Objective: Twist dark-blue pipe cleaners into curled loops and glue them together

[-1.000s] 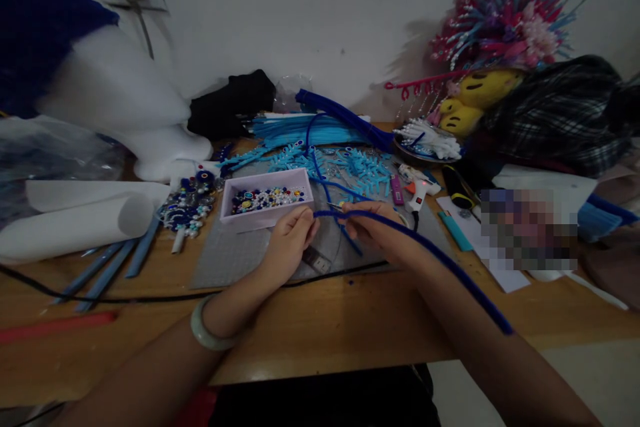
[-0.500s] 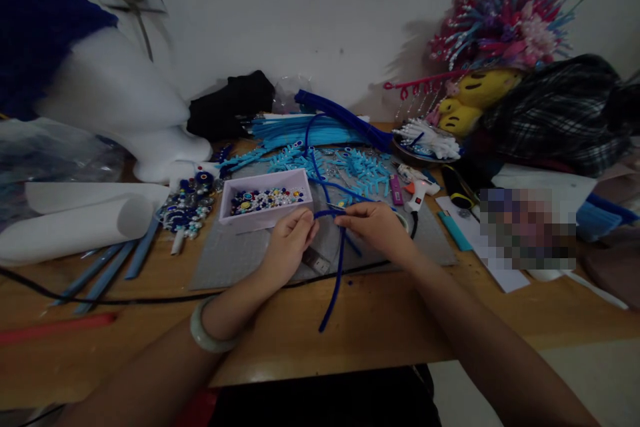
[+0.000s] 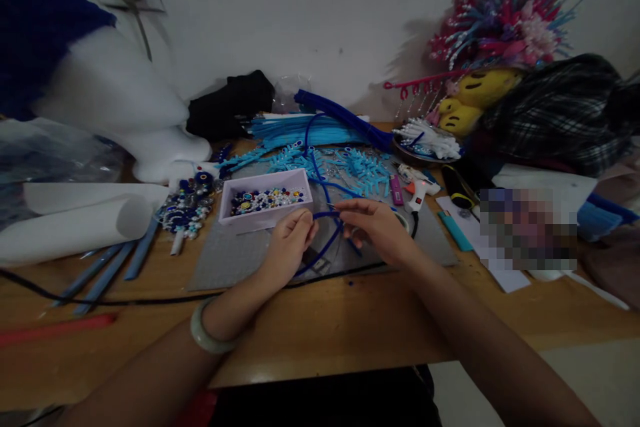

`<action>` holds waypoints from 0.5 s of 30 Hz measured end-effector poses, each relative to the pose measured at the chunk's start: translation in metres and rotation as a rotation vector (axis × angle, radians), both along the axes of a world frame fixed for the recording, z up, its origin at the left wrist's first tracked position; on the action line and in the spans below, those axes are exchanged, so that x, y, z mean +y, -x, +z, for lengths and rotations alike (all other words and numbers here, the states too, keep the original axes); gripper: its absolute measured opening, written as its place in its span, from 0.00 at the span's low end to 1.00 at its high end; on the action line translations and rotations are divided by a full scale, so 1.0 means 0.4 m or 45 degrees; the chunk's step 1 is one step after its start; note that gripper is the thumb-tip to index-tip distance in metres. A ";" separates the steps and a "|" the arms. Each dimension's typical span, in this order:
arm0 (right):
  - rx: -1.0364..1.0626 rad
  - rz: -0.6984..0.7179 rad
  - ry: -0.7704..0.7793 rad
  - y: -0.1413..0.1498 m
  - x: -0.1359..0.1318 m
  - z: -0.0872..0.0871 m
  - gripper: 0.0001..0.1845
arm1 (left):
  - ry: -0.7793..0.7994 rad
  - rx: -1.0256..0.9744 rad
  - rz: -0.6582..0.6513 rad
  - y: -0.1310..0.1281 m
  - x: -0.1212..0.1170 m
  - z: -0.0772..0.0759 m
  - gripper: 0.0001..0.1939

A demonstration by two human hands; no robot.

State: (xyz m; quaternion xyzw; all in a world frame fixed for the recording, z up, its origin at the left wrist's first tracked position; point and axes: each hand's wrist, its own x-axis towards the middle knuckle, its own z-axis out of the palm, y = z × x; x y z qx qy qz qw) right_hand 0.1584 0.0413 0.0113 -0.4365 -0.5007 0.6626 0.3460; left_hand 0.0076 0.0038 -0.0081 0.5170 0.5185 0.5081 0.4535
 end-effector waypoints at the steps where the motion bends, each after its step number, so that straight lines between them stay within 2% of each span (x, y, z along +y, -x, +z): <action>1: 0.013 0.000 0.007 -0.002 0.002 0.000 0.11 | -0.007 0.008 -0.006 0.001 0.000 -0.001 0.17; 5: -0.097 0.155 0.043 -0.007 0.004 -0.002 0.06 | -0.032 0.021 -0.037 0.001 -0.004 -0.002 0.17; 8: -0.173 0.232 0.007 -0.006 0.001 -0.005 0.07 | -0.050 0.017 -0.040 0.000 -0.008 0.002 0.16; 15: -0.020 0.094 0.061 0.013 -0.004 -0.012 0.05 | -0.048 -0.030 -0.045 -0.001 -0.007 0.002 0.17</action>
